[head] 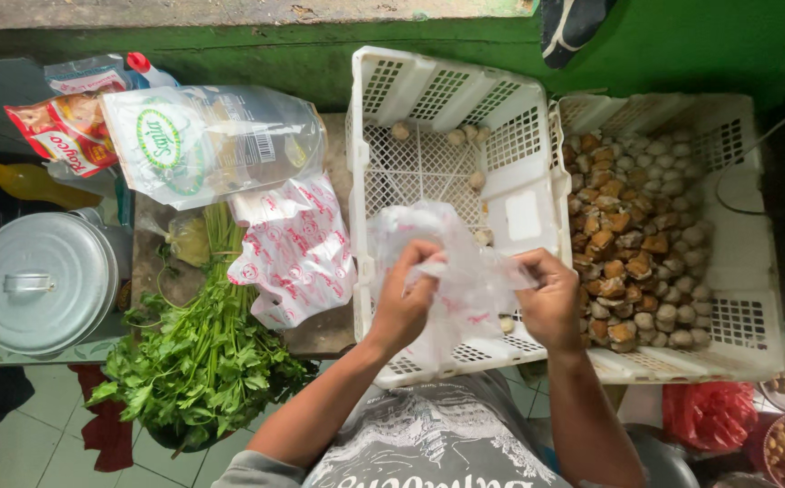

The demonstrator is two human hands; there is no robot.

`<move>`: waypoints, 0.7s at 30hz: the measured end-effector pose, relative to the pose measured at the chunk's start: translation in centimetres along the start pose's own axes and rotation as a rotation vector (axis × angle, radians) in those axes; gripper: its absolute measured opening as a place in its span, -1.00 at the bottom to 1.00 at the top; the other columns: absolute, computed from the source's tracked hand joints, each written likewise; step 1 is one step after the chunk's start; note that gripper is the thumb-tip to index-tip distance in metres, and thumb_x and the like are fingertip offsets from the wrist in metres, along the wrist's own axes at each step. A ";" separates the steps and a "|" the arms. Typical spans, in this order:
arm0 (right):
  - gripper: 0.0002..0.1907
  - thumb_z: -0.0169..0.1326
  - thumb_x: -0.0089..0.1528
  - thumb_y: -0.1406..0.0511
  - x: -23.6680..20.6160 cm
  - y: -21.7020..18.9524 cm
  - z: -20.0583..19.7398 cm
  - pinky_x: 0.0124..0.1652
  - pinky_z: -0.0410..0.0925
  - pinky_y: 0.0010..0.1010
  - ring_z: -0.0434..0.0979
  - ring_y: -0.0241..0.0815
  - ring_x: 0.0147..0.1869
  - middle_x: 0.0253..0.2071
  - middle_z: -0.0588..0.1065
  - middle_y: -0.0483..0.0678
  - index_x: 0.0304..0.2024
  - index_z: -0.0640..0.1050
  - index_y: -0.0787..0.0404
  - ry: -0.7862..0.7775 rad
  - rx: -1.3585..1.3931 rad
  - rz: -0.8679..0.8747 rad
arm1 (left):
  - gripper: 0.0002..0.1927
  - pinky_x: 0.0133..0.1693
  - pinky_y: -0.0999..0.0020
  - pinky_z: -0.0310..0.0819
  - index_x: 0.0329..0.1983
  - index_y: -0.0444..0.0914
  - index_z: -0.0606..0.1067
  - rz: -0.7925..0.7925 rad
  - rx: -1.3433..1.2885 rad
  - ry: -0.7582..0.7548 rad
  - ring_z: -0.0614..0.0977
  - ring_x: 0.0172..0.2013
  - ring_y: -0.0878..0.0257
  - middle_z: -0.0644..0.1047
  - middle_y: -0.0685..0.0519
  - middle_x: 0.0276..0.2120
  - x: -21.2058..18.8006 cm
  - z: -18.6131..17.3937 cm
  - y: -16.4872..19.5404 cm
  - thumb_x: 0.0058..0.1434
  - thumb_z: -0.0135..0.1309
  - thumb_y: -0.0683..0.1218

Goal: The person packs meatballs from a white plastic crate into clear plastic bags, opening and holding each bag with one hand while placing the meatballs in with the other, then sets filled bags aside and continues filling more bags from the crate.

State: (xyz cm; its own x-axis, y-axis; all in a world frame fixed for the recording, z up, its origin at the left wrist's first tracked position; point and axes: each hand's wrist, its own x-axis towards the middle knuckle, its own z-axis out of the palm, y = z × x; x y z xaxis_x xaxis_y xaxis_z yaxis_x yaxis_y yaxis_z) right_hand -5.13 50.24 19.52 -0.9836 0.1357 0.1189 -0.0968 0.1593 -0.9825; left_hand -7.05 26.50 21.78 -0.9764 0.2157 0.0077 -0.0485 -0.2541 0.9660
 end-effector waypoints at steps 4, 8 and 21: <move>-0.91 0.12 0.36 0.44 1.5 0.2 -5.1 -0.11 0.46 -0.53 0.55 -0.35 -0.19 -0.21 0.54 -0.12 -0.10 0.49 0.22 0.367 0.116 -0.148 | -0.83 -0.39 0.53 0.19 -0.05 -0.25 0.40 -0.116 -0.020 0.086 0.29 -0.44 0.45 0.31 0.17 -0.42 -2.3 -4.7 2.0 0.54 -0.10 -0.05; -0.83 0.20 0.36 0.37 1.1 0.0 -7.0 -0.18 0.39 -0.54 0.51 -0.35 -0.19 -0.18 0.50 -0.12 -0.05 0.47 0.19 0.428 0.613 -0.003 | -0.47 0.07 0.20 0.39 0.28 -0.29 0.28 0.429 0.944 0.160 0.47 -0.01 0.12 0.44 -0.08 -0.05 -4.1 -4.7 6.0 0.32 0.14 -0.05; -0.55 0.24 0.10 0.52 2.1 -4.7 -3.6 -0.25 0.42 -0.47 0.56 -0.22 -0.17 -0.17 0.52 -0.05 0.01 0.53 0.07 0.041 -0.620 -0.454 | -0.62 0.01 -0.03 0.53 0.05 -0.27 0.46 0.128 1.072 -0.336 0.57 -0.04 -0.05 0.51 -0.06 -0.10 4.3 -0.9 3.4 0.17 0.17 -0.11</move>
State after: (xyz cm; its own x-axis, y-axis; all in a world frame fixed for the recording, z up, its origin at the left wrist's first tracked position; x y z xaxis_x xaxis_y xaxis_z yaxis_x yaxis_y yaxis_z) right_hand -6.18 53.25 24.88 -0.8600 -0.0398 0.5087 -0.3750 0.7254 -0.5772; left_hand -11.58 25.75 24.89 -0.8474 0.5298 0.0349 0.4109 0.6127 0.6751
